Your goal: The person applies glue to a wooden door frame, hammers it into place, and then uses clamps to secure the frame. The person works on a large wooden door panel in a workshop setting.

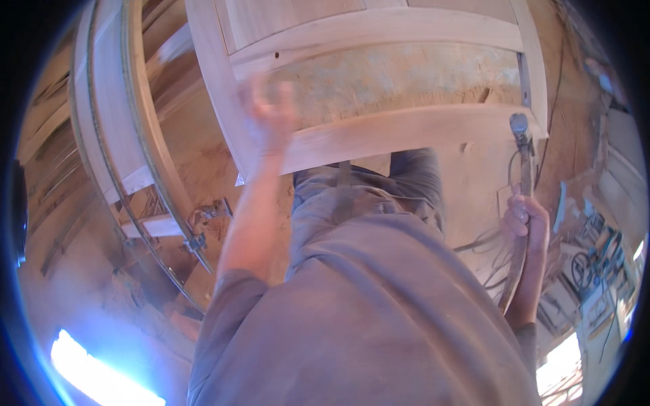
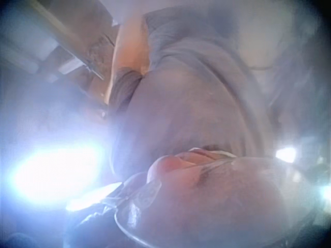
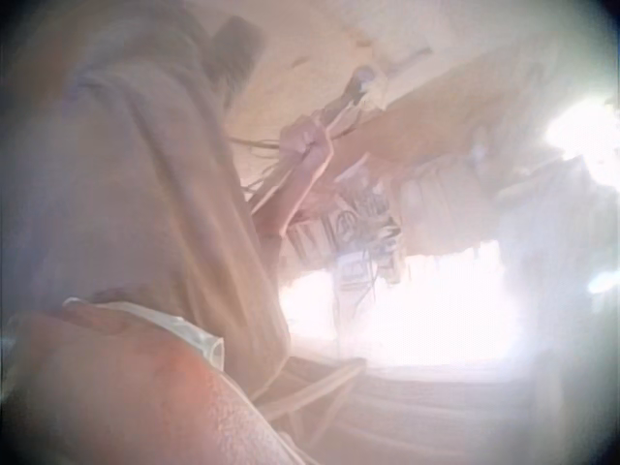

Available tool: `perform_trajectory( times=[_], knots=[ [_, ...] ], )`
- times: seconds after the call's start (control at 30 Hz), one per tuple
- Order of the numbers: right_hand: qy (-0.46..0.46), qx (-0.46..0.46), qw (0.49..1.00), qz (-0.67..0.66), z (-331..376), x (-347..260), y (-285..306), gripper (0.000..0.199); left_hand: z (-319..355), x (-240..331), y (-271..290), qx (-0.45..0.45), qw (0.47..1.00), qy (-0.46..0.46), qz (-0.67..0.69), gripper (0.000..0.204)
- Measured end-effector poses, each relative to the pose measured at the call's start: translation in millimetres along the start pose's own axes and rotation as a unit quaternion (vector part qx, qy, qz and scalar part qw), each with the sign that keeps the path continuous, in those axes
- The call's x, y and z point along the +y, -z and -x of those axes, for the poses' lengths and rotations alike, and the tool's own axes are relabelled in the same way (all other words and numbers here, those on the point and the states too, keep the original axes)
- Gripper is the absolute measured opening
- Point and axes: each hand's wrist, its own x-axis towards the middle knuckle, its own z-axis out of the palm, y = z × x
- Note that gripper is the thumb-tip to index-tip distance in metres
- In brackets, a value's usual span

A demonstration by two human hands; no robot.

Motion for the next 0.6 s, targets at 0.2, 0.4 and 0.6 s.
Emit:
perform_trajectory(
  times=[0.2,0.4,0.6],
  knots=[
    [-0.127,0.007,0.910,-0.394,45,185,-78,0.016,-51,-107,63,-0.214,0.914,0.320,0.125,0.073],
    [-0.251,-0.005,0.867,-0.430,33,298,-138,0.024,-39,-119,42,-0.198,0.871,0.372,0.253,0.081],
    [-0.236,0.093,0.913,-0.318,4,344,-230,0.027,-43,-118,44,-0.238,0.878,0.319,0.266,0.079]
  ],
)
